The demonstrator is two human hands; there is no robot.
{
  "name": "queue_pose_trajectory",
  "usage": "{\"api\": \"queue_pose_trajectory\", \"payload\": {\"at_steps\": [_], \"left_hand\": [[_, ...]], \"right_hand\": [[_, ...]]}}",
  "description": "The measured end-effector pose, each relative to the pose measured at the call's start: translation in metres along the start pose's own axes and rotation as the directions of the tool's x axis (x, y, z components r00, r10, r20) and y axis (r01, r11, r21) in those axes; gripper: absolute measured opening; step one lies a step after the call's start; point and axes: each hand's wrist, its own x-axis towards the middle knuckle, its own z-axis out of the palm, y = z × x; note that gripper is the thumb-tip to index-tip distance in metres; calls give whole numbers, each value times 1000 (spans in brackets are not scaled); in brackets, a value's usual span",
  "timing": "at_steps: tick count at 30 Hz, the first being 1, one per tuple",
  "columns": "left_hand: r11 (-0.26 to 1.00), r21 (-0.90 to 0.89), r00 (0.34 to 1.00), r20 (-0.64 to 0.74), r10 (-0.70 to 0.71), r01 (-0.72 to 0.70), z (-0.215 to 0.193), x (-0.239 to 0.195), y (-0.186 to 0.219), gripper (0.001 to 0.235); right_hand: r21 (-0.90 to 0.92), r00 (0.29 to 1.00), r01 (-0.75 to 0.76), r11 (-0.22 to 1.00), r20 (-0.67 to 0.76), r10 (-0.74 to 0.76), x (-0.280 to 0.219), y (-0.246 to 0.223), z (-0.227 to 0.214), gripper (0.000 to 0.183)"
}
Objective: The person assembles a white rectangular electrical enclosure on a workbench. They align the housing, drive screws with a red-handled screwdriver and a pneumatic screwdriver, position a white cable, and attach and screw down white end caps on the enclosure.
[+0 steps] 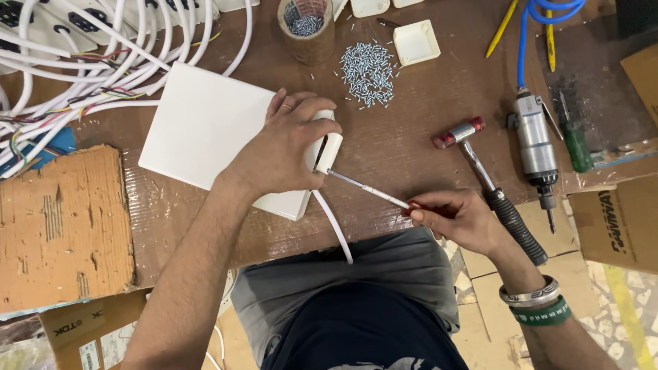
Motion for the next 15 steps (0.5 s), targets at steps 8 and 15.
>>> {"api": "queue_pose_trajectory", "payload": {"at_steps": [8,15], "left_hand": [[909,-392,981,-182,74,-141,-20,-14,-14,72],[936,93,673,-719,-172,339,-36,-48,-125,59]], "right_hand": [[-308,986,76,948,-118,-117,-10,-47,13,37],[-740,892,243,628,-83,-443,-18,-77,26,30]]}}
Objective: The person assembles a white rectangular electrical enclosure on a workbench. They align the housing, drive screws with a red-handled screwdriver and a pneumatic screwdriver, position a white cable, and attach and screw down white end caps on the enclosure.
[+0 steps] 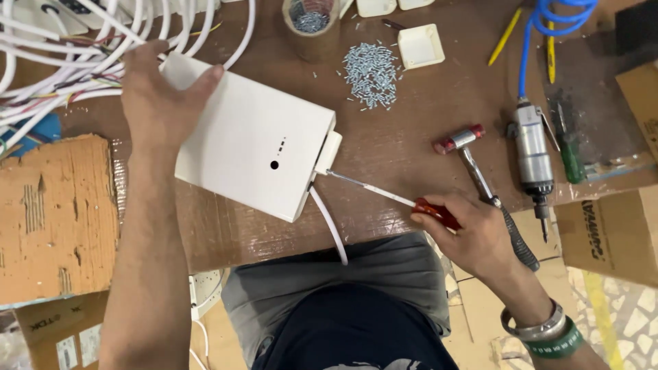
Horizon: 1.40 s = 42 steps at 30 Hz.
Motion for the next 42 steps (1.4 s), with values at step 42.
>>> {"api": "queue_pose_trajectory", "payload": {"at_steps": [42], "left_hand": [[917,354,977,38,-209,183,19,-11,-4,78]], "right_hand": [[527,646,-701,480,754,116,5,74,14,41]]}}
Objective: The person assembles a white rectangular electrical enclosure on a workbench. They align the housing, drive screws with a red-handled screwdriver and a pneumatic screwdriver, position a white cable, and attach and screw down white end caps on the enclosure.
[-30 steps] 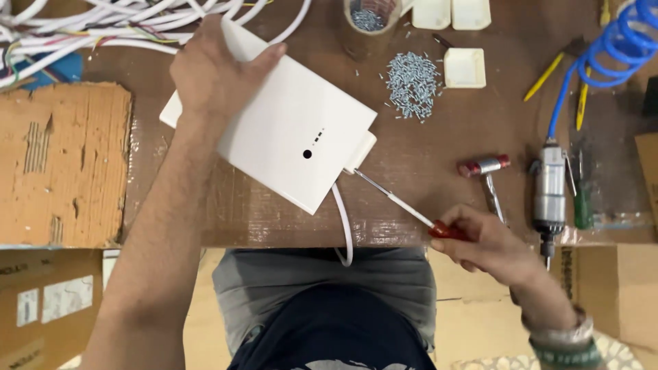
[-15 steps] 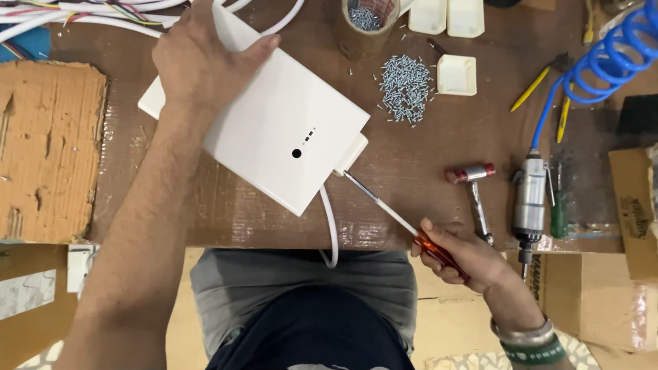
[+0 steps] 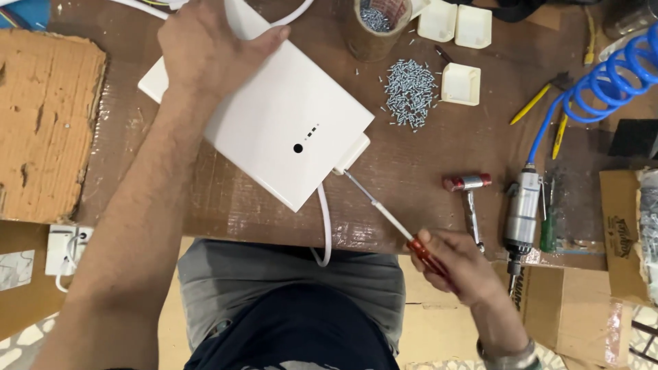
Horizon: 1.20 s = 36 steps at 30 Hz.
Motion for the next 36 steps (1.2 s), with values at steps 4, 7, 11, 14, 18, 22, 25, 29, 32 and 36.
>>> {"api": "queue_pose_trajectory", "payload": {"at_steps": [4,7,11,14,18,22,25,29,32,36], "left_hand": [[999,-37,997,-67,37,-40,3,-2,-5,78],[999,-26,999,-35,25,-26,5,-2,-3,81],[996,-76,998,-48,38,-42,0,-2,-1,76],[996,-58,993,-101,61,-67,2,-4,-4,75],[997,-63,990,-136,42,-51,1,-3,-1,78],[997,-67,996,-92,21,-27,2,-3,-2,78],[1000,22,998,-64,19,-18,2,-3,-3,76],[995,-37,982,-170,84,-91,3,-3,-3,66],[996,-46,984,-164,73,-81,1,-3,-2,66],[999,32,999,-44,12,-10,11,1,-8,75]], "right_hand": [[291,980,-198,936,50,192,2,-11,10,49],[71,997,-10,997,-81,15,-10,-18,26,21],[-577,859,18,816,-409,-308,-17,-34,52,14],[-155,967,22,988,-247,-61,-7,-16,27,21],[412,968,-246,877,69,240,5,1,3,46],[238,998,23,971,49,-36,-3,-11,19,29],[-400,887,32,916,-411,-210,-14,-31,50,19],[-704,819,-2,710,-408,-402,-15,-32,60,16],[-260,948,-172,950,-306,88,-8,-27,35,42],[-36,988,-92,995,119,96,2,-26,6,41]]}}
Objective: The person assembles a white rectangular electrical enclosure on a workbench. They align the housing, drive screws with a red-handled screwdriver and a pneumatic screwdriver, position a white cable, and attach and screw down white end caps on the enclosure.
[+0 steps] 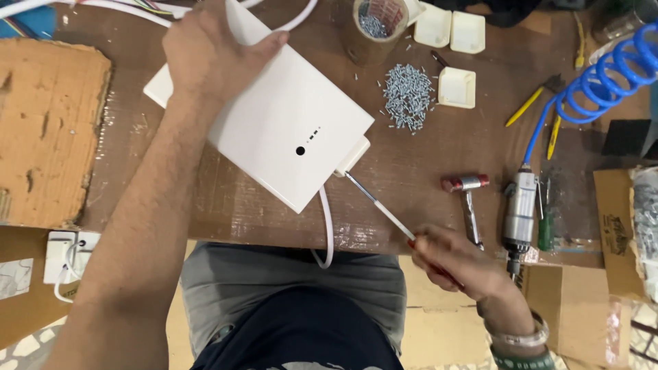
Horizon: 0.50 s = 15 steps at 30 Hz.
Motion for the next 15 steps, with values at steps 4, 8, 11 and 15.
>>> {"api": "queue_pose_trajectory", "payload": {"at_steps": [4,8,11,15], "left_hand": [[992,-112,995,-95,42,-52,-12,0,4,70],[995,-2,987,-128,97,-98,-1,0,0,70],[995,-7,987,-125,97,-99,-8,-2,4,70],[997,2,993,-92,76,-76,-8,-1,3,74]], "right_hand": [[-603,805,-165,781,-539,-246,-13,-16,36,21],[-758,680,-13,652,-485,-550,-14,-6,44,25],[-339,863,-27,941,-483,-149,-11,-2,25,33],[-49,976,29,998,-213,-38,-11,-11,15,25]]}}
